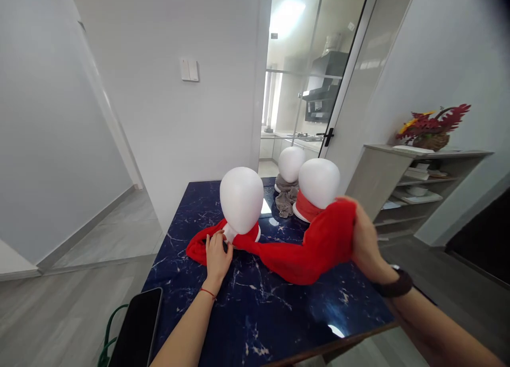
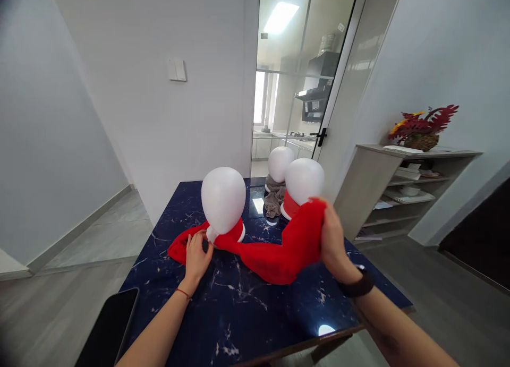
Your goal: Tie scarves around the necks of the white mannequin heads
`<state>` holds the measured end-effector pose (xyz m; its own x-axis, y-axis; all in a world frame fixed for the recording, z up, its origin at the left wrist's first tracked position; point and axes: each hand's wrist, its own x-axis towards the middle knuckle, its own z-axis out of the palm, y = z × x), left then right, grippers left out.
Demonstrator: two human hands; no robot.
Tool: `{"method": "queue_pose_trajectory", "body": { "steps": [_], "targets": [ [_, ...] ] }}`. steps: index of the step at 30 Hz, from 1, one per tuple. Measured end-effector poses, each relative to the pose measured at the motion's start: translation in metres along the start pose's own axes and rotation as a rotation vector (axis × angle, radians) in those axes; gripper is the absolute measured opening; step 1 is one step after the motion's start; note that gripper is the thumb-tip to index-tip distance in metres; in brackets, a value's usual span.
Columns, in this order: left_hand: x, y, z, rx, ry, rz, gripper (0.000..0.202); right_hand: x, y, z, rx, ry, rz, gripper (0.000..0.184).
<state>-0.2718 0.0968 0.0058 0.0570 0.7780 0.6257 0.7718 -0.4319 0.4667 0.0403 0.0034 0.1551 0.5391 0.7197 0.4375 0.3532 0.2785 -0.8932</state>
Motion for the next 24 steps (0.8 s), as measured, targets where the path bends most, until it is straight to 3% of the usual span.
{"method": "queue_pose_trajectory", "body": {
  "steps": [3, 5, 9, 11, 13, 16, 21, 24],
  "targets": [
    [-0.001, -0.003, 0.004, 0.011, -0.011, -0.02, 0.028, -0.038, 0.042, 0.01, -0.029, -0.39, 0.059, 0.045],
    [-0.004, -0.005, 0.008, 0.028, -0.064, -0.038, 0.04, -0.064, 0.065, 0.023, -0.145, -0.594, 0.017, 0.044],
    [-0.007, -0.009, 0.013, 0.056, -0.168, -0.06, 0.064, -0.099, 0.093, 0.044, -0.393, -0.709, -0.093, 0.059],
    [-0.008, -0.01, 0.015, 0.07, -0.202, -0.06, 0.068, -0.098, 0.097, 0.049, -0.48, -0.732, -0.109, 0.042],
    [-0.008, -0.01, 0.015, 0.086, -0.218, -0.058, 0.07, -0.079, 0.095, 0.053, -0.526, -0.785, -0.11, 0.018],
    [-0.008, -0.01, 0.015, 0.104, -0.237, -0.051, 0.068, -0.02, 0.077, 0.063, -0.525, -0.771, -0.108, 0.002],
    [-0.008, -0.01, 0.014, 0.114, -0.266, -0.055, 0.062, 0.11, 0.018, 0.104, -0.526, -0.529, -0.139, 0.01],
    [-0.008, -0.01, 0.014, 0.117, -0.271, -0.059, 0.061, 0.161, -0.027, 0.147, -0.487, -0.454, -0.166, 0.014]
  ]
}}
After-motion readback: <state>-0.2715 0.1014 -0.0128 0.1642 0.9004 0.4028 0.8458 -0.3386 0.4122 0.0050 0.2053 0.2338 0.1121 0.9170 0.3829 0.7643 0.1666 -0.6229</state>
